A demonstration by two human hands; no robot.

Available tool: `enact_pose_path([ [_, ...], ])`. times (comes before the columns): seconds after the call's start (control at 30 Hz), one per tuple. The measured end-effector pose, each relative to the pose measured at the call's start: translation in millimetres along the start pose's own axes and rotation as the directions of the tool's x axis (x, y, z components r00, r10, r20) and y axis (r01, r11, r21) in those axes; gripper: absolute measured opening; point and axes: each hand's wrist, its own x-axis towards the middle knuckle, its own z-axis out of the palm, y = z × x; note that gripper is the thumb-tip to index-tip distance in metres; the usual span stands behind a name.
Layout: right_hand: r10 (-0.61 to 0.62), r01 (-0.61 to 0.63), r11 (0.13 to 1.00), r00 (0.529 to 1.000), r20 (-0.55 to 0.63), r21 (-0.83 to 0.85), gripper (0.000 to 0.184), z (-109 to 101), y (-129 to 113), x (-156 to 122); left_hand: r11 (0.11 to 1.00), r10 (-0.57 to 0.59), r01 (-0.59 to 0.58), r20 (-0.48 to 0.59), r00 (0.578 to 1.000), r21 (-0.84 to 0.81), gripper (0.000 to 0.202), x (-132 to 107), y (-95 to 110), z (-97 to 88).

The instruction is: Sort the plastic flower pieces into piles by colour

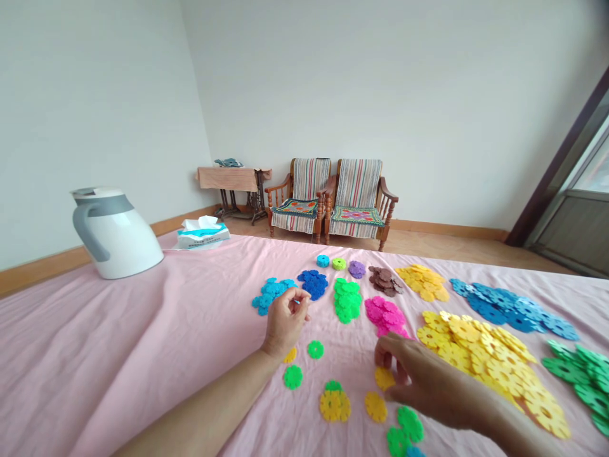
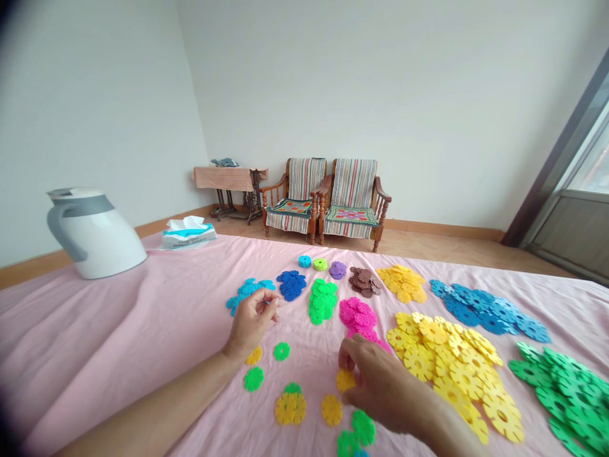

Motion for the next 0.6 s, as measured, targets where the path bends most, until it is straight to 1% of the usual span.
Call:
enact_pose_path([
  [0.1, 0.006, -0.007, 1.0, 1.0, -0.006, -0.026, 0.019, 2, -2, 2, 1.0, 0.005, -0.005, 0.001, 1.0, 0.0, 0.014, 0, -1, 0.0],
  [0.3, 0.004, -0.005, 1.0, 0.999, -0.036, -0.016, 0.013, 4, 1, 5, 1.0, 0.014, -0.014, 0.01, 1.0, 0.018, 0.013, 0, -1, 0.2],
  [0.47, -0.039, 0.038, 0.999, 0.997, -0.066, -0.007, 0.004, 3, -2, 5, 1.0, 0.015, -0.015, 0.015, 1.0, 0.02, 0.012, 0, 1, 0.5],
  [0.53, -0.049, 0.05, 0.999, 0.994, -0.095, 0.005, 0.003, 0, 0, 7, 1.0, 0.017, -0.017, 0.012, 1.0, 0.015, 0.012, 0, 2, 0.3],
  [0.6, -0.041, 0.048, 0.998, 0.985, -0.168, 0.038, 0.003, -7, 9, 12, 1.0, 0.017, -0.018, 0.014, 1.0, 0.014, 0.012, -1, 1, 0.1],
])
